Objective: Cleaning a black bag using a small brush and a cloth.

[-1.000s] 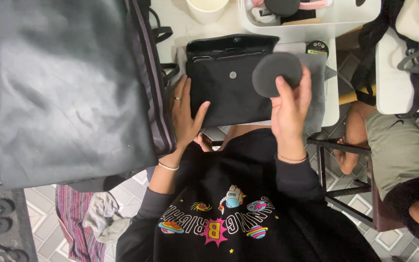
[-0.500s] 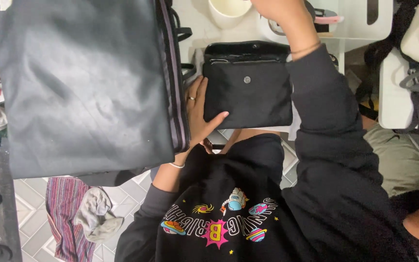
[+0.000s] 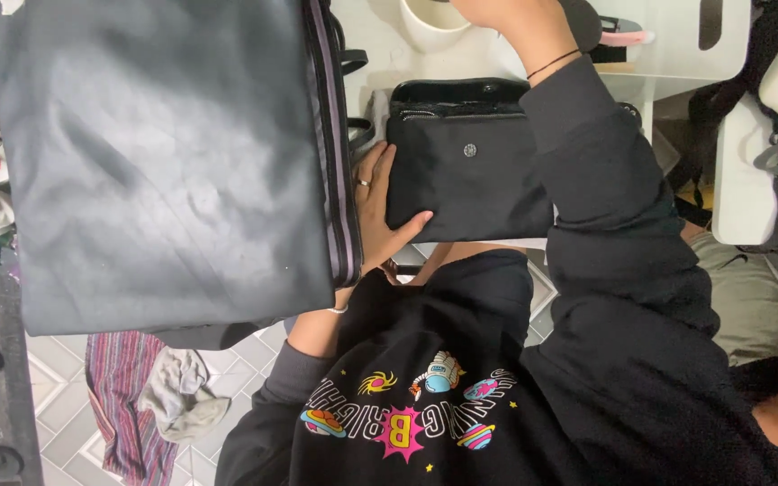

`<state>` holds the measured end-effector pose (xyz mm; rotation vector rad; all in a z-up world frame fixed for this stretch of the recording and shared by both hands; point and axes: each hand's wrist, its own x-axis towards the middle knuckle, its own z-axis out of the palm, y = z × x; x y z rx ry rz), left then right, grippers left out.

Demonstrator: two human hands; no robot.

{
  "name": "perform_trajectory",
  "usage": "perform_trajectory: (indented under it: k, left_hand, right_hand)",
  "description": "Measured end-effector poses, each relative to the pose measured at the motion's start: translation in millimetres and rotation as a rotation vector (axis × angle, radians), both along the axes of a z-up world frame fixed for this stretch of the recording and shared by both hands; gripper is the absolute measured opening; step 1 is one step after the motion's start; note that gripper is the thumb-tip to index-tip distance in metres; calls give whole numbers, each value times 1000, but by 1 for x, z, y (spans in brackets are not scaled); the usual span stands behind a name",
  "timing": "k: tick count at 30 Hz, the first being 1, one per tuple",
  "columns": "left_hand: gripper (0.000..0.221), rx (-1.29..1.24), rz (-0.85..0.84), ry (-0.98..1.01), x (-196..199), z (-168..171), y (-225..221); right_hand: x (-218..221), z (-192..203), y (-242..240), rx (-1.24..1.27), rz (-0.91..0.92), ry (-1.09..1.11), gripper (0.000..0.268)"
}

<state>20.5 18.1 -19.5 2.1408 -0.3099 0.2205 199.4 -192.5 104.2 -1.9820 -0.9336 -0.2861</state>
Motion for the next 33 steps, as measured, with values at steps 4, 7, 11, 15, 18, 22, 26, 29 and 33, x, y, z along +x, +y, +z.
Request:
perform_trajectory:
  k: [4, 7, 11, 15, 18, 22, 26, 29, 33]
  left_hand:
    - [95, -15, -6, 22, 0, 1, -1]
    - [96, -4, -6, 11, 0, 3, 1]
    - [97, 35, 3, 3, 1, 3, 1]
    - [100, -24, 0, 1, -1, 5, 1]
    - [103, -26, 26, -12, -3, 11, 3]
    - [74, -233, 36, -9, -8, 29, 6]
    - [48, -383, 80, 24, -9, 36, 4]
    - [43, -531, 100, 85, -9, 44, 0]
    - [44, -410, 25, 77, -9, 45, 2]
  right_hand:
    - [-1, -67, -42, -28, 10, 10, 28]
    - [-9, -7, -8, -48, 11, 16, 27]
    - [-30, 50, 22, -75, 17, 21, 26]
    - [-39, 57, 28, -102, 28, 32, 25]
    - [-50, 57, 26, -123, 26, 47, 24]
    - [-63, 51, 25, -153, 25, 79, 23]
    - [-79, 43, 22, -185, 30, 120, 23]
    - [-92, 40, 20, -205, 34, 142, 22]
    - [-129, -31, 11, -389, 122, -12, 46]
